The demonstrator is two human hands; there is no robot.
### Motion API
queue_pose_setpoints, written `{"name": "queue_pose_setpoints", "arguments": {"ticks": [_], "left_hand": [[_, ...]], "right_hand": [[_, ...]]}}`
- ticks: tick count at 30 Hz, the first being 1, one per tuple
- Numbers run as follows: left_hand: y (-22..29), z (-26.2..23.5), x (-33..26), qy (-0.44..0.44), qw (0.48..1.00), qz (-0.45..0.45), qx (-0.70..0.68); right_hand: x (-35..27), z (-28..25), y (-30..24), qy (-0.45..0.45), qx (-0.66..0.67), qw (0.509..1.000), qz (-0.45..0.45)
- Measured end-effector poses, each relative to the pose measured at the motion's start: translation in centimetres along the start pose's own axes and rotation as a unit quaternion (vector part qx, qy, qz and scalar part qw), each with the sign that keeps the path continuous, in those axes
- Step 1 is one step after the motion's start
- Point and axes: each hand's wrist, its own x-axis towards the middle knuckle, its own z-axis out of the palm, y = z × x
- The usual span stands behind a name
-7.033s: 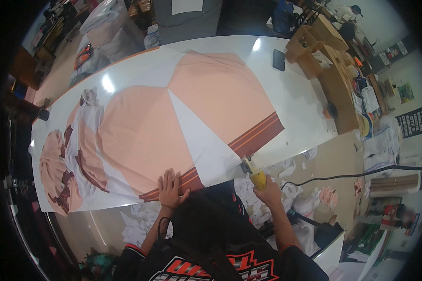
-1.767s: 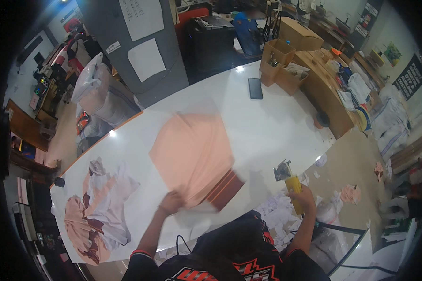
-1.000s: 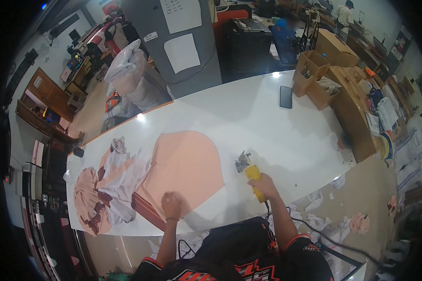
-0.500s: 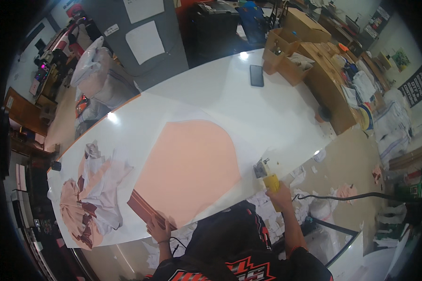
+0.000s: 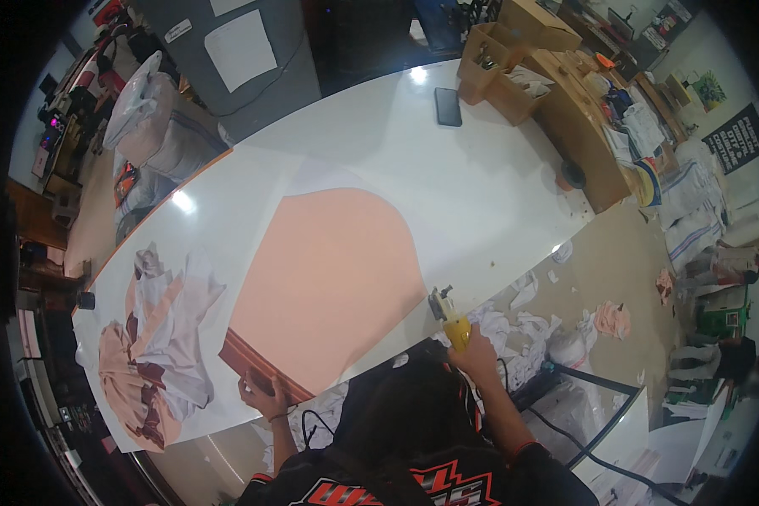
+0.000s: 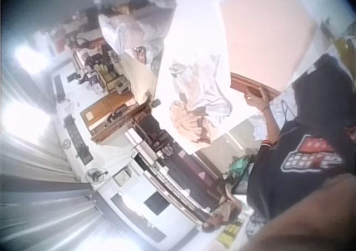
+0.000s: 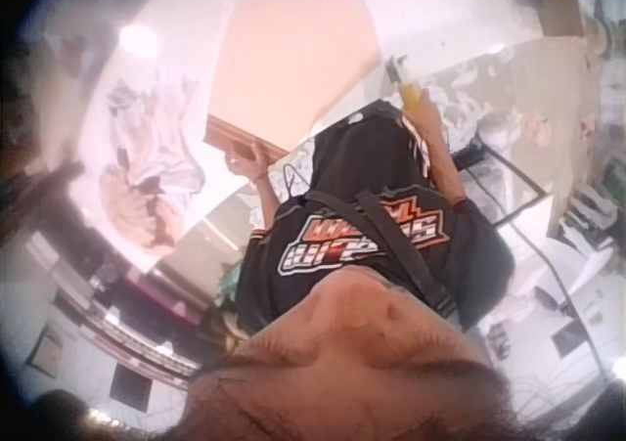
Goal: The person uses a yellow electric fabric cutter to cut a large piece of peach-colored fabric with a maroon border on a white table. They repeatedly align the fabric, cut along its edges, and move the cut pieces aside while continuing to cut additional sections.
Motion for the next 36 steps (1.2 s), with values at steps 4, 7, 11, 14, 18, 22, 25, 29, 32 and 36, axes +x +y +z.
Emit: {"name": "queue_pose_setpoints", "arguments": {"ticks": [4,7,11,14,18,22,25,29,32,36], "left_hand": [[0.7,-0.8,0.3,-0.005,1.000,0.015,0.013],[0.7,-1.0,0.3,0.007,1.000,0.021,-0.006],[0.8,-1.0,0.4,0.011,1.000,0.011,-0.015],[0.8,-1.0,0.4,0.013,1.000,0.007,-0.008],[0.6,-0.9,0.4,0.011,1.000,0.007,-0.010],[0.2,-0.6,0.4,0.019,1.000,-0.002,-0.016],[0.3,-0.8,0.5,0.025,1.000,-0.001,-0.014],[0.6,-1.2,0.6,0.025,0.999,0.004,-0.035],[0.5,-1.3,0.6,0.027,0.999,0.009,-0.044],[0.0,-1.0,0.5,0.023,0.999,0.015,-0.043]], "right_hand": [[0.6,0.2,-1.0,0.002,-0.002,1.000,-0.003],[1.2,0.1,-1.8,0.028,-0.013,0.999,-0.015],[1.6,-0.3,-3.3,0.028,-0.021,0.999,-0.004],[2.4,0.1,-3.4,0.034,-0.020,0.999,-0.013],[4.1,0.3,-4.0,0.038,-0.017,0.999,-0.020],[5.5,-0.9,-6.3,0.021,-0.025,0.999,-0.015],[6.9,-1.5,-7.4,0.036,-0.045,0.998,-0.022],[9.5,-2.5,-8.4,0.022,-0.043,0.998,-0.029],[11.7,-3.1,-8.9,0.017,-0.040,0.998,-0.051],[14.2,-4.5,-10.5,0.010,-0.050,0.997,-0.059]]}}
